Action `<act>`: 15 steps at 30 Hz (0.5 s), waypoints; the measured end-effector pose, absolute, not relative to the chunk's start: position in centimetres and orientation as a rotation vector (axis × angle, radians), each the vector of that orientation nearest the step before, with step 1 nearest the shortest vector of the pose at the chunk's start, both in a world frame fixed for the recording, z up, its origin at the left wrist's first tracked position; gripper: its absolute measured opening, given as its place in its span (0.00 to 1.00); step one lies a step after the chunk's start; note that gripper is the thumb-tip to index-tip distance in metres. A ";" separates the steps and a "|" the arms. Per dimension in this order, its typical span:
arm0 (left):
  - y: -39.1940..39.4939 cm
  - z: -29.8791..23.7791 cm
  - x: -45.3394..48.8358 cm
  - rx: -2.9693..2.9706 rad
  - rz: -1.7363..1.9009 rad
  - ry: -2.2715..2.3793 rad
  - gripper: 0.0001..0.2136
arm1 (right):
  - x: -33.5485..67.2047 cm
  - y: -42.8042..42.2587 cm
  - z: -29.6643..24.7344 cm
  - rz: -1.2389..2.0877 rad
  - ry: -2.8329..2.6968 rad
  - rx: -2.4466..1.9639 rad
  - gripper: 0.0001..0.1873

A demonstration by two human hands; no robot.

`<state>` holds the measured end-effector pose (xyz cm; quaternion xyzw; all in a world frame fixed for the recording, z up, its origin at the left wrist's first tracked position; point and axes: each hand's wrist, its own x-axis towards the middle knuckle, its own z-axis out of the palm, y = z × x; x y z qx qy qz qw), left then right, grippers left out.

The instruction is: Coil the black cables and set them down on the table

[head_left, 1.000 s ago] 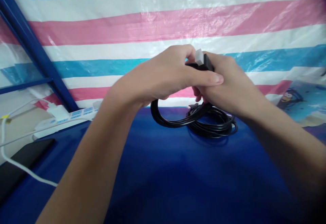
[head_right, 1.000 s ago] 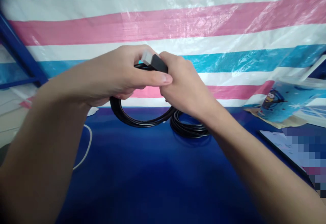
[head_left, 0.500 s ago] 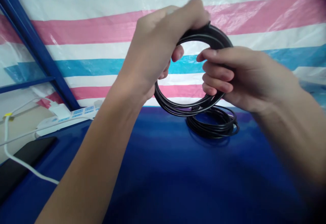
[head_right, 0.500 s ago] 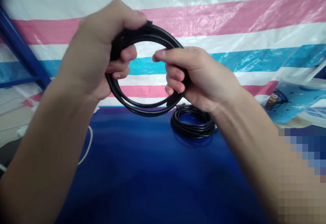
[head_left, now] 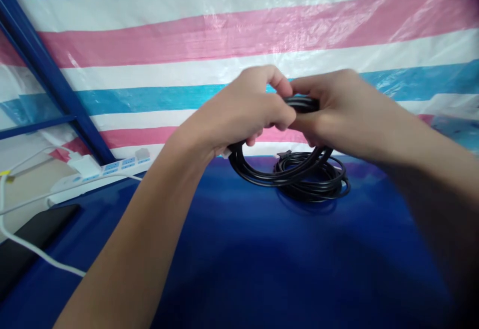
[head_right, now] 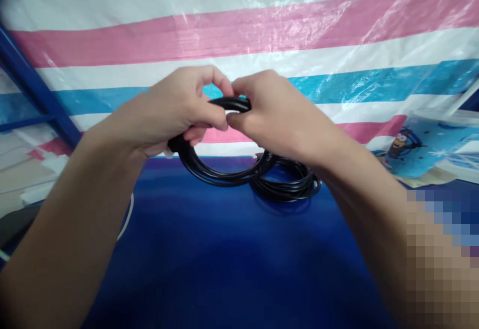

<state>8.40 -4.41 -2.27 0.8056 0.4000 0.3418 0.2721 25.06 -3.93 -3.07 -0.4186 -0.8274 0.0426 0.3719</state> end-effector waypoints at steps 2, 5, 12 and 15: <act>-4.6 -2.0 8.5 2.190 1.031 1.100 0.17 | 25.1 -4.3 -3.1 0.172 -2.053 -1.017 0.08; -4.8 -1.7 8.3 2.214 1.068 1.154 0.18 | 25.2 -4.6 -3.0 0.235 -1.963 -0.990 0.13; -5.2 -1.1 7.5 2.139 0.966 1.246 0.15 | 24.6 -3.9 -3.4 0.696 -1.729 -0.866 0.10; -5.0 -1.1 7.4 2.188 0.975 1.216 0.13 | 24.8 -3.5 -3.2 1.016 -1.728 -0.871 0.09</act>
